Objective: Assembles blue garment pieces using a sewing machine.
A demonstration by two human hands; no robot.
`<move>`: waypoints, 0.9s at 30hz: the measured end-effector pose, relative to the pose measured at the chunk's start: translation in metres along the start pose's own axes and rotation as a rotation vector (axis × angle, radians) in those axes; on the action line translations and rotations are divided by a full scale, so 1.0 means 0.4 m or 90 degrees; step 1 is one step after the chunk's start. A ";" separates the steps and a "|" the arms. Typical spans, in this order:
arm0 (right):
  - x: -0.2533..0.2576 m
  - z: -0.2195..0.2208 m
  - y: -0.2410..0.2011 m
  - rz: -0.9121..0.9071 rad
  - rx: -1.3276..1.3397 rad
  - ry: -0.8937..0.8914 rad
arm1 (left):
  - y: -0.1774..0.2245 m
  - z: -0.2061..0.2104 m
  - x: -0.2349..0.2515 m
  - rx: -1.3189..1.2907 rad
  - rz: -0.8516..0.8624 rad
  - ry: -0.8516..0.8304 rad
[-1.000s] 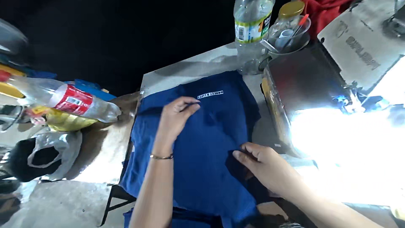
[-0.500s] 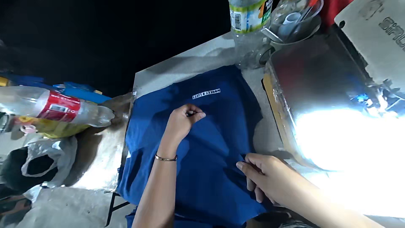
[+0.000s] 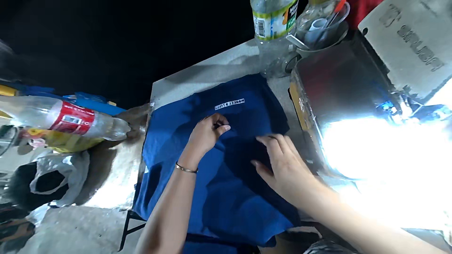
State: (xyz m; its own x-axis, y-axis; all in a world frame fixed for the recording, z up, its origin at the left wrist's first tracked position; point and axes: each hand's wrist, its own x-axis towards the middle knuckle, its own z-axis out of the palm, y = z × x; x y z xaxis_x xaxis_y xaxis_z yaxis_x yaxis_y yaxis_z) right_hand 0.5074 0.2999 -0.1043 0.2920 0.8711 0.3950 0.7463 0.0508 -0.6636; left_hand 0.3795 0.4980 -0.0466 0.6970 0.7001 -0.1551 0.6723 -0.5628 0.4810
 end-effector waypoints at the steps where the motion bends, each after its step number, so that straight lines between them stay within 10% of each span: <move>1: 0.013 0.012 0.009 -0.023 0.019 -0.013 | -0.001 -0.013 -0.011 -0.058 0.013 -0.005; 10: -0.019 -0.080 -0.020 0.063 0.208 -0.180 | 0.095 -0.149 -0.214 -0.148 0.035 0.136; 27: -0.055 -0.141 -0.035 0.050 0.242 -0.150 | 0.097 -0.168 -0.259 -0.267 0.057 0.261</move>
State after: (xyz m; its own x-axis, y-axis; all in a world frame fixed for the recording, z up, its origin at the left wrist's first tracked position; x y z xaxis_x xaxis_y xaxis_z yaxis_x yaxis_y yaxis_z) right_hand 0.5244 0.2525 -0.0679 0.1623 0.9644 0.2087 0.4422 0.1180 -0.8891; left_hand 0.3167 0.4331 0.0461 0.5368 0.8178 0.2077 0.4019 -0.4642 0.7893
